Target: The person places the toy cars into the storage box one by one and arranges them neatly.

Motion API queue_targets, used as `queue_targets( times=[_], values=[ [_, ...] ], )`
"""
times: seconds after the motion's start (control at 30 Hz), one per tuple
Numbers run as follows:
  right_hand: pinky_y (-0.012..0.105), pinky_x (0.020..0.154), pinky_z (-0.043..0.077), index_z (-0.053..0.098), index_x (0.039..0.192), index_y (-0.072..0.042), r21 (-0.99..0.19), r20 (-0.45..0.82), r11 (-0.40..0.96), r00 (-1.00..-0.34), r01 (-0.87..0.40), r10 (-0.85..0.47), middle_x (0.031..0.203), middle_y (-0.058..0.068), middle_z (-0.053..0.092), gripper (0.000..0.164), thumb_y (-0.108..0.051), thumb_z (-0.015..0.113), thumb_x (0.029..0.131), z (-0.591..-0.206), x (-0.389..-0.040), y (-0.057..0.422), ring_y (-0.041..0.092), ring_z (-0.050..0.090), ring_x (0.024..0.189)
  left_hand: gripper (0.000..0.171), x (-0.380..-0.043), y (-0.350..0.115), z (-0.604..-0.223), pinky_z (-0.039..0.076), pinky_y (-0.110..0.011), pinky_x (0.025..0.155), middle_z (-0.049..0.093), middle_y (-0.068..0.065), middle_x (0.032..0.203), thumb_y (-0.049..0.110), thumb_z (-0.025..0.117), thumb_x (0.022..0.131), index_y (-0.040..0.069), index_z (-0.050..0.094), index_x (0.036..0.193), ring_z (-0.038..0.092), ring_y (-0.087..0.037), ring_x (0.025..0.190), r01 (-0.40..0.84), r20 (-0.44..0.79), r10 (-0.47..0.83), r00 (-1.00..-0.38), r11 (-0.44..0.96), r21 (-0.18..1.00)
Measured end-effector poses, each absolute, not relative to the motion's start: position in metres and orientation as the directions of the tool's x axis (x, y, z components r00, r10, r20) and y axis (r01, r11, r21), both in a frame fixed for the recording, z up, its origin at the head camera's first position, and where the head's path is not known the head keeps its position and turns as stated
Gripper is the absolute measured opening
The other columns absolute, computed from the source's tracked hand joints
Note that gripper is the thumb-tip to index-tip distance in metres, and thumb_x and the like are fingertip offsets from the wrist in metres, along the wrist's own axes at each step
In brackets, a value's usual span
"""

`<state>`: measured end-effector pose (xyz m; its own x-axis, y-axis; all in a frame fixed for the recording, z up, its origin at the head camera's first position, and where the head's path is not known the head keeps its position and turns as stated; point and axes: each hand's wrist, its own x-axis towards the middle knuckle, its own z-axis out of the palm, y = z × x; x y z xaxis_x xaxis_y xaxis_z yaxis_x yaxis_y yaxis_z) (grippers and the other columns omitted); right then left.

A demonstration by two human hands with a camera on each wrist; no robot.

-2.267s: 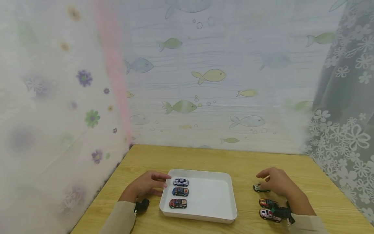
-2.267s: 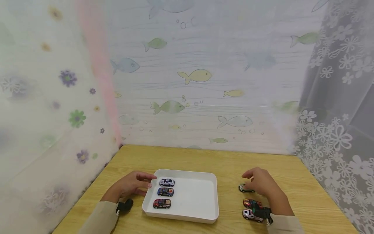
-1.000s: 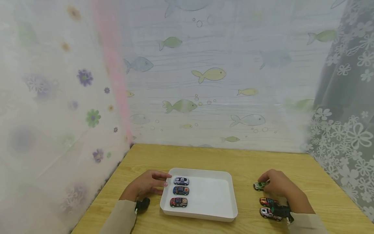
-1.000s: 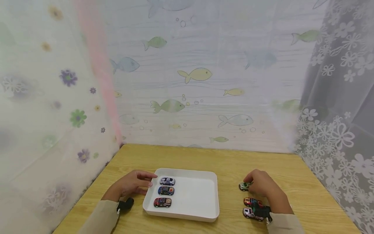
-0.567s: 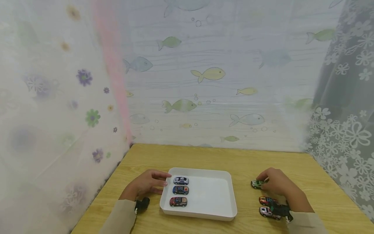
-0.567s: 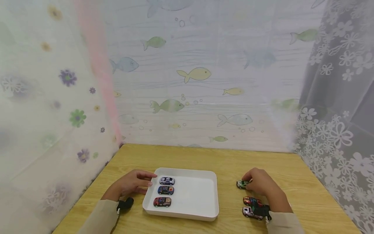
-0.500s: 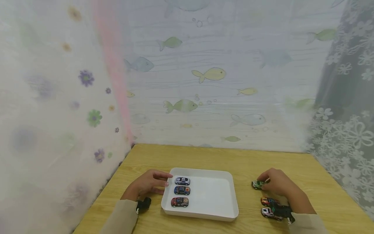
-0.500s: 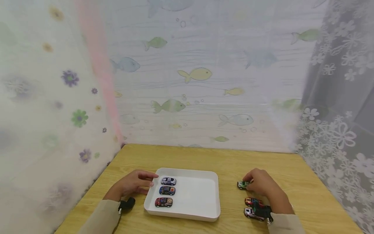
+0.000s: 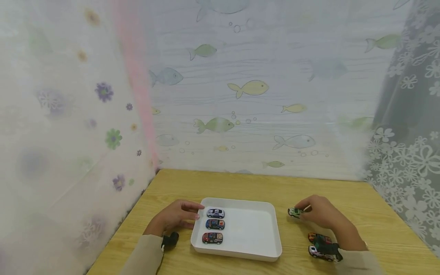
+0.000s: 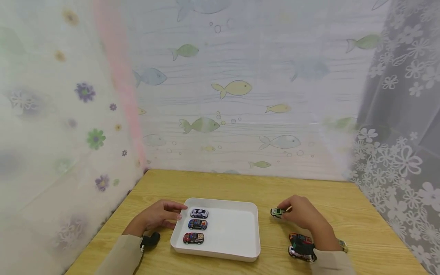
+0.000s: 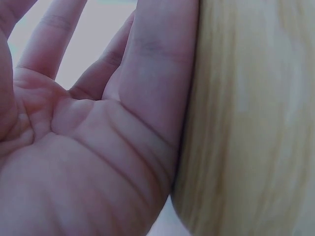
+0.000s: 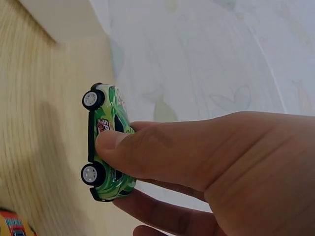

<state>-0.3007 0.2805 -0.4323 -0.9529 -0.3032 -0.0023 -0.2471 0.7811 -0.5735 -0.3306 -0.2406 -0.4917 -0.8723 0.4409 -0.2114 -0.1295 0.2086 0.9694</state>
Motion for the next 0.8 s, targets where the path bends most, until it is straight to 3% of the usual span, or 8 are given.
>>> queue_targets(
  times=[0.8],
  values=[
    [0.039, 0.074, 0.062, 0.077, 0.118, -0.008, -0.627, 0.044, 0.718, -0.934, -0.302, -0.354, 0.114, 0.008, 0.075, 0.03, -0.012, 0.081, 0.089, -0.424, -0.309, 0.238, 0.025, 0.073, 0.098, 0.051, -0.329, -0.24, -0.489, 0.062, -0.046, 0.089, 0.063, -0.014, 0.142, 0.02, 0.083, 0.089, 0.008, 0.068, 0.137, 0.067, -0.027, 0.12, -0.13, -0.216, 0.444, -0.87, 0.218, 0.967]
  ],
)
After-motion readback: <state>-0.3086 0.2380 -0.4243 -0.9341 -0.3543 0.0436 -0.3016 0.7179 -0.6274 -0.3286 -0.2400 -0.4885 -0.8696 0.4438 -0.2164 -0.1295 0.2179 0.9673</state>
